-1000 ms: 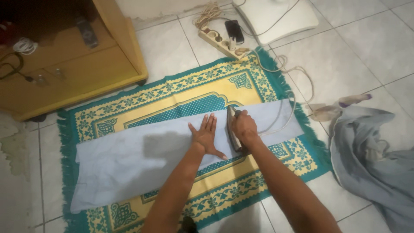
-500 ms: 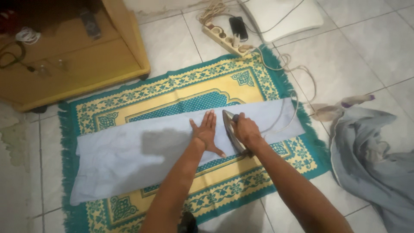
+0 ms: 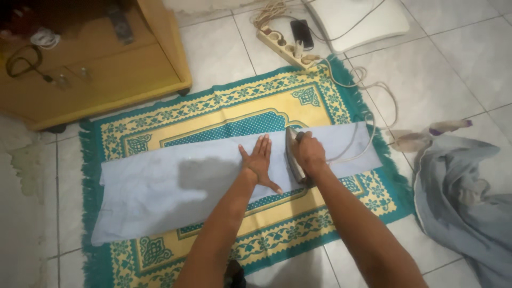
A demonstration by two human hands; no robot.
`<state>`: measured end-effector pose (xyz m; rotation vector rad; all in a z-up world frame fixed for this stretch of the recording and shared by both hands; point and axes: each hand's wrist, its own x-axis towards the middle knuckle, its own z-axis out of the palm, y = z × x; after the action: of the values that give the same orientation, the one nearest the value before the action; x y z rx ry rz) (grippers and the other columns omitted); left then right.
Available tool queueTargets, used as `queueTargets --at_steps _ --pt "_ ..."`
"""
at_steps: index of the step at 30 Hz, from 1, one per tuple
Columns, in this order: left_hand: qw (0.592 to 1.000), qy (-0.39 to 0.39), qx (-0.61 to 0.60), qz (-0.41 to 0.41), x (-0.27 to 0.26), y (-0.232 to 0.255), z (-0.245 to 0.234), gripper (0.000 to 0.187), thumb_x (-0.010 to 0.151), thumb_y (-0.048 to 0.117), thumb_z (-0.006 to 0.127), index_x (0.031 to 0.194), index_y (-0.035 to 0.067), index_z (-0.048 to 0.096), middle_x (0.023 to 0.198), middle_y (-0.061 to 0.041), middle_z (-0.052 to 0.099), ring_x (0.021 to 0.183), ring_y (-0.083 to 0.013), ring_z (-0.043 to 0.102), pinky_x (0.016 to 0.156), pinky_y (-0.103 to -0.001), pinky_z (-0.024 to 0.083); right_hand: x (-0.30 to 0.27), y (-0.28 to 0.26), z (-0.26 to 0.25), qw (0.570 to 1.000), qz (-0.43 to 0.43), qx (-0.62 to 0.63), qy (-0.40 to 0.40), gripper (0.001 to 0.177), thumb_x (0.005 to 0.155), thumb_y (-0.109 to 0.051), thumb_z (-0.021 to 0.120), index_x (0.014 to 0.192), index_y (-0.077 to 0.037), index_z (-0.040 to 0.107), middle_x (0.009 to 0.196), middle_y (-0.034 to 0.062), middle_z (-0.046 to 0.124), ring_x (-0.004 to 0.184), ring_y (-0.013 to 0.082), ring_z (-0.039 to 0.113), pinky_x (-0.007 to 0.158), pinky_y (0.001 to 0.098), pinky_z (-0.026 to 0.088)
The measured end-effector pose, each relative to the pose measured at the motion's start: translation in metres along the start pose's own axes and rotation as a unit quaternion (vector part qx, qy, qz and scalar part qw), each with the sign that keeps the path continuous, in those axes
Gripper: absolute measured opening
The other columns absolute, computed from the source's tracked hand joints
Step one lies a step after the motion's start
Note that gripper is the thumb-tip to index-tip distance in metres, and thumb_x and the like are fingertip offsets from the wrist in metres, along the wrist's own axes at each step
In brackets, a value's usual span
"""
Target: The person irons a blue garment on a rug on the floor, then folds the garment by bringing the sides together and smoothing them by hand.
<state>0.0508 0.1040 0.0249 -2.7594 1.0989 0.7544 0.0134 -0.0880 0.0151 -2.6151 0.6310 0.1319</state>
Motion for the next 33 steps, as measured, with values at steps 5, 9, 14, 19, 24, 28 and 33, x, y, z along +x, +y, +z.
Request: queueTargets --at_steps 5,9,14,19,24,28,33 --pt "1.0 0.002 -0.023 0.007 -0.001 -0.001 -0.001 0.181 0.032 0.089 0.081 0.161 -0.003 -0.006 0.172 -0.013 -0.015 0.159 -0.0284 -0.012 0.106 -0.087 0.011 0.0 0.006 0.001 1.0 -0.001 -0.009 -0.004 0.047 0.098 -0.04 0.06 0.115 0.004 0.053 0.101 0.0315 0.071 0.097 0.0486 0.068 0.087 0.054 0.055" --pt "1.0 0.002 -0.007 0.01 0.001 -0.001 0.001 0.18 0.033 0.091 0.08 0.161 -0.001 -0.006 0.172 -0.013 -0.015 0.159 -0.0285 -0.011 0.107 -0.087 0.012 -0.012 0.016 -0.004 0.999 -0.015 -0.034 -0.036 0.045 0.099 -0.037 0.057 0.12 0.003 0.051 0.1 0.029 0.073 0.096 0.0472 0.069 0.086 0.0549 0.054" --pt "1.0 0.0 0.002 0.012 0.002 -0.003 0.004 0.183 0.032 0.094 0.078 0.161 -0.003 -0.007 0.172 -0.015 -0.015 0.159 -0.0296 -0.011 0.105 -0.087 0.013 0.006 0.026 -0.023 0.999 0.035 -0.002 -0.004 0.047 0.094 -0.039 0.062 0.115 0.002 0.053 0.103 0.0277 0.072 0.1 0.0459 0.068 0.089 0.0536 0.053" --pt "1.0 -0.004 -0.004 0.008 0.006 -0.004 0.003 0.182 0.03 0.092 0.079 0.161 -0.001 -0.007 0.172 -0.015 -0.015 0.159 -0.0298 -0.012 0.106 -0.088 0.011 0.019 0.065 -0.035 0.997 0.063 -0.019 0.039 0.048 0.1 -0.041 0.058 0.117 0.004 0.052 0.103 0.0293 0.071 0.101 0.0475 0.068 0.088 0.0536 0.053" --pt "1.0 -0.01 -0.019 0.008 0.005 -0.004 0.003 0.18 0.031 0.091 0.079 0.162 -0.001 -0.004 0.172 -0.015 -0.013 0.159 -0.0301 -0.011 0.106 -0.088 0.01 0.031 0.098 -0.048 0.994 0.087 -0.032 0.066 0.049 0.1 -0.04 0.059 0.117 0.005 0.053 0.104 0.0307 0.07 0.1 0.0485 0.067 0.087 0.0538 0.054" --pt "1.0 -0.009 -0.023 0.009 0.006 -0.004 0.005 0.181 0.03 0.092 0.08 0.161 -0.001 -0.003 0.172 -0.016 -0.012 0.159 -0.0306 -0.011 0.106 -0.088 0.009 0.029 0.127 -0.06 0.991 0.068 -0.028 0.108 0.041 0.102 -0.036 0.058 0.115 0.002 0.058 0.106 0.0306 0.07 0.101 0.0495 0.067 0.089 0.0554 0.053" --pt "1.0 -0.001 -0.025 0.013 0.006 -0.005 0.006 0.182 0.029 0.092 0.079 0.162 -0.001 -0.004 0.172 -0.016 -0.012 0.159 -0.0307 -0.01 0.106 -0.088 0.009 0.032 0.144 -0.056 0.989 0.047 -0.037 0.134 0.04 0.101 -0.037 0.06 0.111 0.002 0.061 0.108 0.0297 0.07 0.101 0.0494 0.067 0.088 0.055 0.053"
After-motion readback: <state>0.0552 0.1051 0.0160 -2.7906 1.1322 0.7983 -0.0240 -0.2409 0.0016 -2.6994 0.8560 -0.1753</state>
